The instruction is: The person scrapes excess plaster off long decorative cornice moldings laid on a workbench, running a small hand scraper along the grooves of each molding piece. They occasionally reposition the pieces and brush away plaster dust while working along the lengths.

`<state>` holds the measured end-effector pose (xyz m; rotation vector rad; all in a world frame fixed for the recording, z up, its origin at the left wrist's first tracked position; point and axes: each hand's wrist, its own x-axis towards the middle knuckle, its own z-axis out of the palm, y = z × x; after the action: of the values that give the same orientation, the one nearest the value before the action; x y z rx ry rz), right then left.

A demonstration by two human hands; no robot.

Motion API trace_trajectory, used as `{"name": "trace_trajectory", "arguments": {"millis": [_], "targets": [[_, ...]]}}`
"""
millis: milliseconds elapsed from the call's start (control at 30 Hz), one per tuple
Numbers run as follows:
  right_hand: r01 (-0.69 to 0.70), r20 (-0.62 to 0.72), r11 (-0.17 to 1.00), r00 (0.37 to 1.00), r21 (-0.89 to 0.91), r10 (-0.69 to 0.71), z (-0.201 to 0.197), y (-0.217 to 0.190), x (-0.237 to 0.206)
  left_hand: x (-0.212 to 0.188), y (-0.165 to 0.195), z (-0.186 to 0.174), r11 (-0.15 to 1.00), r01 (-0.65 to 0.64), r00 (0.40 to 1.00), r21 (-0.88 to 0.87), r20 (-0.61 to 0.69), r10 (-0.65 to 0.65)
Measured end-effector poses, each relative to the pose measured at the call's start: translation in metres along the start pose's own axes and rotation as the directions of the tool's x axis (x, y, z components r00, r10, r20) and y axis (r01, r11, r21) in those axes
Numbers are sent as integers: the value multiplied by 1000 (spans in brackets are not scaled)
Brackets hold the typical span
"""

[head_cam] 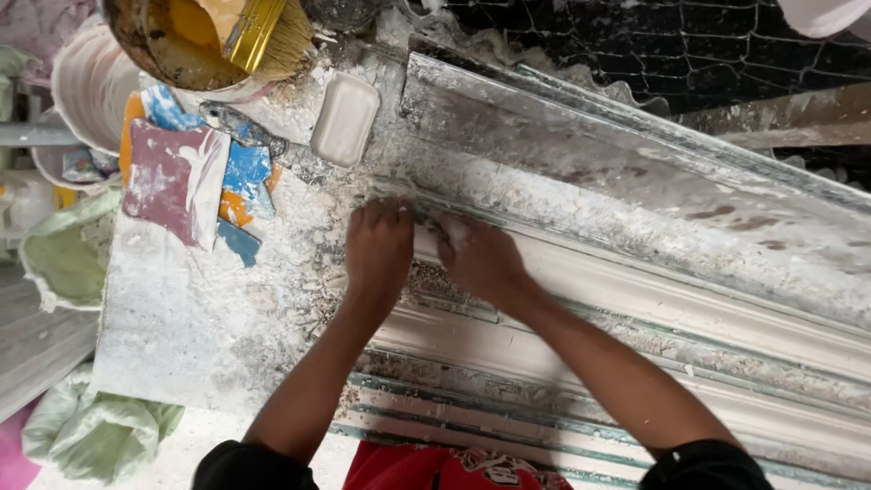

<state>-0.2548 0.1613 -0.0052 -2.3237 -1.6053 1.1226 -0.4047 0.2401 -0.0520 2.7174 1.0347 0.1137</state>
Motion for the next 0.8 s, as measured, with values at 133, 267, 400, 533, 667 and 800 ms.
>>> {"name": "trace_trajectory", "arguments": {"millis": [133,267,400,533,667,800], "targets": [[36,-71,999,997,-28,-38,-15,8,-24,-2,30,6,998,24,1000,-50,-12,-25],[-208,170,972,960,-105,224,-57,34,-63,5,86,18,961,-66,994,-270,-106,38],[40,-12,996,999,-75,-41,-29,-14,-9,9,10,5,993,113,954,-35,283,-98],[65,-29,998,997,-9,-66,-12,-42,18,8,-26,1,971,114,994,209,-22,-112],[-100,117,983,986,-155,119,-47,-11,-20,8,16,4,999,19,999,37,46,-20],[-123,105,982,985,-140,139,-32,-27,-3,7,9,-6,991,57,990,122,123,-72]]}}
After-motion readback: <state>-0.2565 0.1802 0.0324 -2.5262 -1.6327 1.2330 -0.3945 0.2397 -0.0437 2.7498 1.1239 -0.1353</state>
